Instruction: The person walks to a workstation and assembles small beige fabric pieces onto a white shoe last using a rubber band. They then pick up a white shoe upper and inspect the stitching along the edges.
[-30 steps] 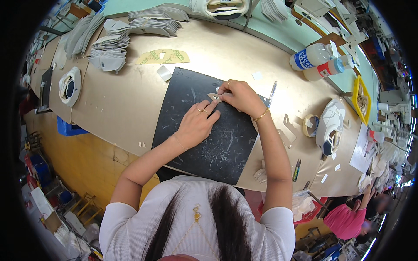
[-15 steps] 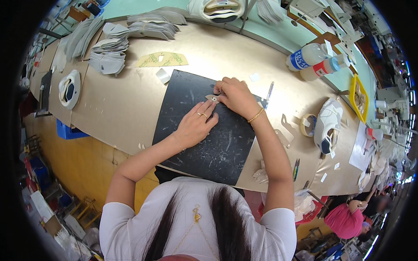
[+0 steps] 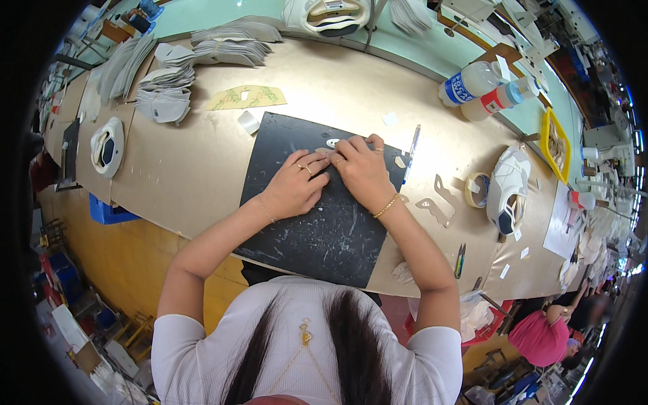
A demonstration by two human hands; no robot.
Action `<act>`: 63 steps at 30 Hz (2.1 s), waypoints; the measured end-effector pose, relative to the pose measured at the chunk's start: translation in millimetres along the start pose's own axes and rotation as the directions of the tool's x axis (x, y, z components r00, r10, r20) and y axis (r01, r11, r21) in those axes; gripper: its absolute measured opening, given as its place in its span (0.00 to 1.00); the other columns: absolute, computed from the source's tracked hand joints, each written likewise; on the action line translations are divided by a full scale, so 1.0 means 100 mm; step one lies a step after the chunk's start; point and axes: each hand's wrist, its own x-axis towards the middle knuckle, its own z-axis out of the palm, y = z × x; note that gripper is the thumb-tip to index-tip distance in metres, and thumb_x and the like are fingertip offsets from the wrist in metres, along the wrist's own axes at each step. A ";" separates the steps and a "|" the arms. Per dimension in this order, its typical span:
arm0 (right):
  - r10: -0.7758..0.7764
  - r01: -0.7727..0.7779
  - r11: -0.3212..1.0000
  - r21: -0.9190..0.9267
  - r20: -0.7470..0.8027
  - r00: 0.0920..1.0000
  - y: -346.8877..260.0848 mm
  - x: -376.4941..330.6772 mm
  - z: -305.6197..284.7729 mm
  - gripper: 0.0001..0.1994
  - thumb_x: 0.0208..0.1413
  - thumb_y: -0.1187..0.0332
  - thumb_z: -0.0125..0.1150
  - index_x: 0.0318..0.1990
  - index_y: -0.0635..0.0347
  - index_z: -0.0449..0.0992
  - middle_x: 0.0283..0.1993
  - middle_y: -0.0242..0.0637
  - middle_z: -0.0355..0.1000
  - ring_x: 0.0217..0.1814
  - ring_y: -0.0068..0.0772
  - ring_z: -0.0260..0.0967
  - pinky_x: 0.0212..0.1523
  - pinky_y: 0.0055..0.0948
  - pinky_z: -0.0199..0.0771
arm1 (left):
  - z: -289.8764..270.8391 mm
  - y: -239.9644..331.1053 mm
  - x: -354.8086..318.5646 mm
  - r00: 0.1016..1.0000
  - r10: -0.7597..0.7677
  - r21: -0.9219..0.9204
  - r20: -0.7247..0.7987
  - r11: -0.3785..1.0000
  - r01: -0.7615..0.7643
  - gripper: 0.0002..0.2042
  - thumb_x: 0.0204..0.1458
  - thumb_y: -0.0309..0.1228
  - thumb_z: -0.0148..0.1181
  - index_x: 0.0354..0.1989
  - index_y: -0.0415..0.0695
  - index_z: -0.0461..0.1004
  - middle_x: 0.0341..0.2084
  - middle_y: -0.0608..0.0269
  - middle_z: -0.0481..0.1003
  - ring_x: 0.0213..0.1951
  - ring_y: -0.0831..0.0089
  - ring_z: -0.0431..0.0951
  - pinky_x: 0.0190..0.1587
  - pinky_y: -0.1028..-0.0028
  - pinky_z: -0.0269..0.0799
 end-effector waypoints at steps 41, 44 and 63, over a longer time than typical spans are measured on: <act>0.235 -0.234 0.972 -0.017 0.028 0.972 -0.26 -0.09 0.07 0.18 0.56 0.73 0.54 0.52 0.42 0.78 0.45 0.24 0.70 0.52 0.27 0.67 0.63 0.54 0.49 | 0.12 0.04 -0.17 0.968 -0.222 -0.090 -0.115 0.973 0.213 0.15 0.48 0.25 0.60 0.45 0.40 0.72 0.57 0.47 0.68 0.60 0.49 0.68 0.62 0.55 0.63; 0.295 -0.297 0.952 0.076 0.038 0.955 -0.18 -0.10 -0.01 0.20 0.58 0.72 0.53 0.56 0.41 0.76 0.50 0.27 0.70 0.54 0.29 0.66 0.63 0.54 0.48 | 0.09 0.08 -0.08 0.956 -0.258 -0.106 -0.139 0.964 0.245 0.18 0.49 0.25 0.60 0.51 0.40 0.70 0.59 0.48 0.67 0.61 0.50 0.67 0.63 0.56 0.63; 0.337 -0.442 0.864 0.241 0.376 0.863 0.33 -0.38 -0.26 0.11 0.52 0.57 0.66 0.43 0.43 0.81 0.54 0.29 0.68 0.61 0.41 0.62 0.63 0.53 0.54 | 0.21 0.31 -0.10 0.980 -0.174 0.134 -0.101 0.973 0.186 0.20 0.50 0.33 0.63 0.52 0.41 0.73 0.49 0.54 0.73 0.59 0.57 0.68 0.60 0.58 0.61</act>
